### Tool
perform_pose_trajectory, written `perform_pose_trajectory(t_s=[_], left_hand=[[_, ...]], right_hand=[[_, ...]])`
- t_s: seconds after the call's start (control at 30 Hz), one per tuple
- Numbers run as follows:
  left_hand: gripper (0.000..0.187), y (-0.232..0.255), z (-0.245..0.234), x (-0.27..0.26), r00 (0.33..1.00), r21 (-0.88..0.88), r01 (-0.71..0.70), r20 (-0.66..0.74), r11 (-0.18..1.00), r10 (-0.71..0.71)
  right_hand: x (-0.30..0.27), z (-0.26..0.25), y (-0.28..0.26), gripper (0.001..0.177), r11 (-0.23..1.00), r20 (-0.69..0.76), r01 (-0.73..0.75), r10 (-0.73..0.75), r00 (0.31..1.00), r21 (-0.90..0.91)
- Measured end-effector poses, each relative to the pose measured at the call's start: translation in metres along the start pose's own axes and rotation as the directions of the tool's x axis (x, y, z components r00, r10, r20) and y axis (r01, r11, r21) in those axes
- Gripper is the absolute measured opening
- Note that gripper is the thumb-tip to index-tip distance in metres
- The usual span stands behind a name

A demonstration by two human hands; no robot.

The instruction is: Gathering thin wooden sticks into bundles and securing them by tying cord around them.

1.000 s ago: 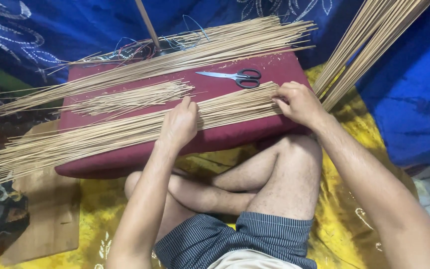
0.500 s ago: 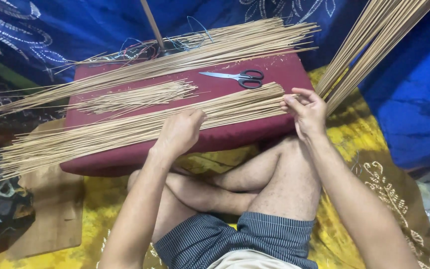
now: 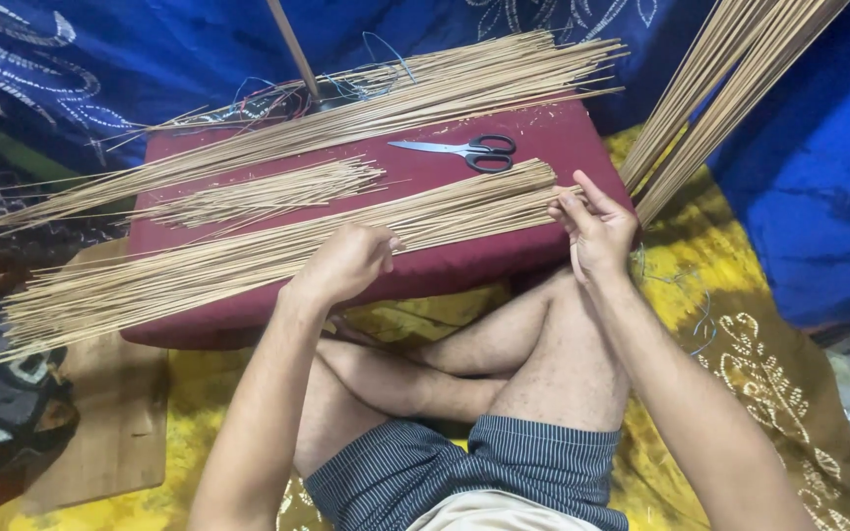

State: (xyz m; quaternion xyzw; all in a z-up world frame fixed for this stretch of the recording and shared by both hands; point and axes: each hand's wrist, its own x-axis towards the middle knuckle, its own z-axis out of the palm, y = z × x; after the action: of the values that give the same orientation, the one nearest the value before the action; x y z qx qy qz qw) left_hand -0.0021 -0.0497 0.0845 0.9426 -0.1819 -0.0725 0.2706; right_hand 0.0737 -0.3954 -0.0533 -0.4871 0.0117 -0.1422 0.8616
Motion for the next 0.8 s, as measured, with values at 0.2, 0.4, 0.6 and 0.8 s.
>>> perform_pose_trajectory(t_s=[0.2, 0.4, 0.6, 0.8], left_hand=[[0.023, 0.002, 0.001, 0.002, 0.996, -0.053, 0.030, 0.087, 0.998, -0.026], [0.022, -0.003, 0.008, 0.004, 0.995, -0.056, 0.051, 0.090, 0.997, -0.045], [0.007, 0.001, 0.020, -0.005, 0.997, 0.016, -0.059, 0.044, 0.998, 0.058], [0.003, 0.011, 0.057, 0.010, 0.976, 0.110, -0.208, -0.042, 0.972, 0.213]], right_hand=[[0.005, -0.014, 0.005, 0.044, 0.999, -0.003, -0.044, 0.044, 0.999, 0.008], [0.002, -0.021, -0.012, 0.043, 0.990, 0.025, -0.140, 0.140, 0.990, -0.004], [-0.019, 0.013, -0.073, 0.041, 0.541, 0.321, 0.532, -0.439, 0.839, -0.652], [-0.048, 0.089, -0.079, 0.029, 0.200, 0.874, 0.853, 0.177, 0.452, -0.482]])
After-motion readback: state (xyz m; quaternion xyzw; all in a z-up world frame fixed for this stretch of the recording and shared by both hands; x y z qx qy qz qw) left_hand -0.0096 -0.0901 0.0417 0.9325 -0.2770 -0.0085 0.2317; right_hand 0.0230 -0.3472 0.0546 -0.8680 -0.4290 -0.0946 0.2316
